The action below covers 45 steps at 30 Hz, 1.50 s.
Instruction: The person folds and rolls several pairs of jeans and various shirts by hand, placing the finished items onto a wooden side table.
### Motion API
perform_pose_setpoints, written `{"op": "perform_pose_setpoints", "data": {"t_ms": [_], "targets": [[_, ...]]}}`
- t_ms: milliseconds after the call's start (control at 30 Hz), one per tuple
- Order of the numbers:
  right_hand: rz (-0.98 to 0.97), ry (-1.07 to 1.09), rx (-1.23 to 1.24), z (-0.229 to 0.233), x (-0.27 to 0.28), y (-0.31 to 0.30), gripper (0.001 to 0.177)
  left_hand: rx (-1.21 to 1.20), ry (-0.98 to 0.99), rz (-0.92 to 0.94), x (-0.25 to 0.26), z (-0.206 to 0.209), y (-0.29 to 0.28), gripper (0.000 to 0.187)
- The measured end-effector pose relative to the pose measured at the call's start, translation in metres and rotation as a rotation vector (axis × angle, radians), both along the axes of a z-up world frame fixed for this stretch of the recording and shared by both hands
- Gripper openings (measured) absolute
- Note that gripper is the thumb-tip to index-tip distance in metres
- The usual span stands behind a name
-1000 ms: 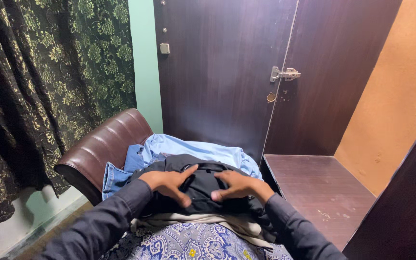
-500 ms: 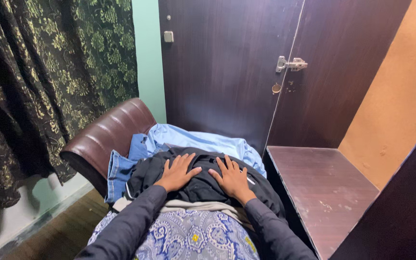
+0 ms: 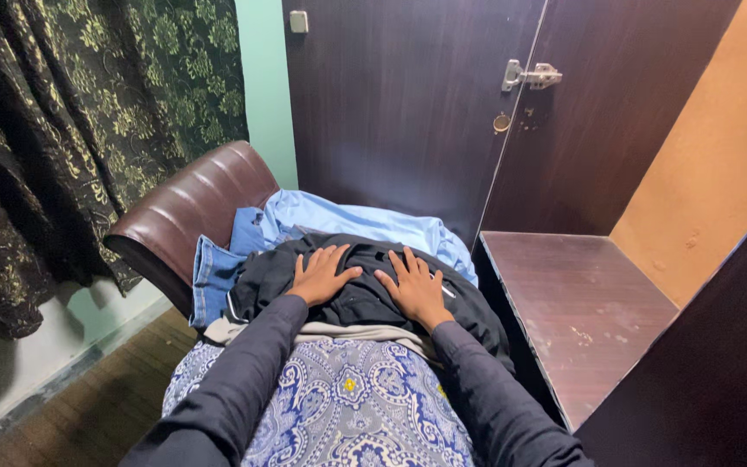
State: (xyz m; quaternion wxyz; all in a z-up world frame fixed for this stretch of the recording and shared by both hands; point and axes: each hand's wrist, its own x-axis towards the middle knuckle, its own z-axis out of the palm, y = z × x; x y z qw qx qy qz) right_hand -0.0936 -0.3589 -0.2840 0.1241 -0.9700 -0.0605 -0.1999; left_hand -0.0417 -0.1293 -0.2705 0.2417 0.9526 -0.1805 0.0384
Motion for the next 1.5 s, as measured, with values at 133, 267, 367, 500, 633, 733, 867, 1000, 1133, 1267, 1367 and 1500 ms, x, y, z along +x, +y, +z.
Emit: {"op": "perform_pose_setpoints", "data": {"t_ms": [133, 267, 367, 500, 633, 733, 867, 1000, 1133, 1267, 1367, 1500], "targets": [[0.003, -0.008, -0.013, -0.003, 0.0, -0.001, 0.073, -0.009, -0.022, 0.005, -0.001, -0.002, -0.001, 0.086], [0.008, -0.005, -0.018, -0.003, 0.0, -0.001, 0.073, -0.015, -0.023, -0.008, -0.002, 0.0, 0.0, 0.085], [0.007, 0.01, -0.015, -0.002, 0.0, -0.001, 0.073, -0.007, -0.02, -0.004, -0.003, 0.001, 0.0, 0.086], [0.006, 0.018, -0.002, -0.002, 0.001, 0.0, 0.073, -0.016, -0.009, 0.007, -0.003, -0.001, -0.001, 0.085], [0.012, -0.01, 0.018, 0.0, -0.002, 0.001, 0.072, -0.035, -0.04, 0.0, -0.002, -0.003, 0.001, 0.083], [0.002, -0.022, 0.063, 0.001, -0.008, 0.002, 0.071, -0.047, -0.087, -0.017, -0.003, -0.01, 0.003, 0.082], [-0.001, -0.1, 0.072, -0.002, -0.014, 0.001, 0.07, -0.011, -0.189, -0.028, -0.009, -0.011, 0.002, 0.082], [-0.001, -0.138, 0.081, -0.002, -0.019, 0.001, 0.068, 0.023, -0.127, -0.034, -0.013, 0.008, 0.002, 0.083], [0.002, -0.051, 0.097, 0.01, -0.016, -0.003, 0.068, 0.158, 0.069, -0.062, -0.015, 0.037, 0.006, 0.089], [0.104, 0.115, 0.166, 0.045, -0.011, -0.015, 0.068, 0.288, 0.245, -0.164, 0.007, 0.074, 0.017, 0.078], [0.115, 0.273, 0.264, 0.074, -0.001, -0.027, 0.06, 0.152, 0.26, -0.321, 0.047, 0.09, 0.019, 0.064], [0.069, 0.396, 0.247, 0.09, 0.062, -0.045, 0.052, 0.238, 0.049, -0.236, 0.119, 0.078, 0.002, 0.042]]}}
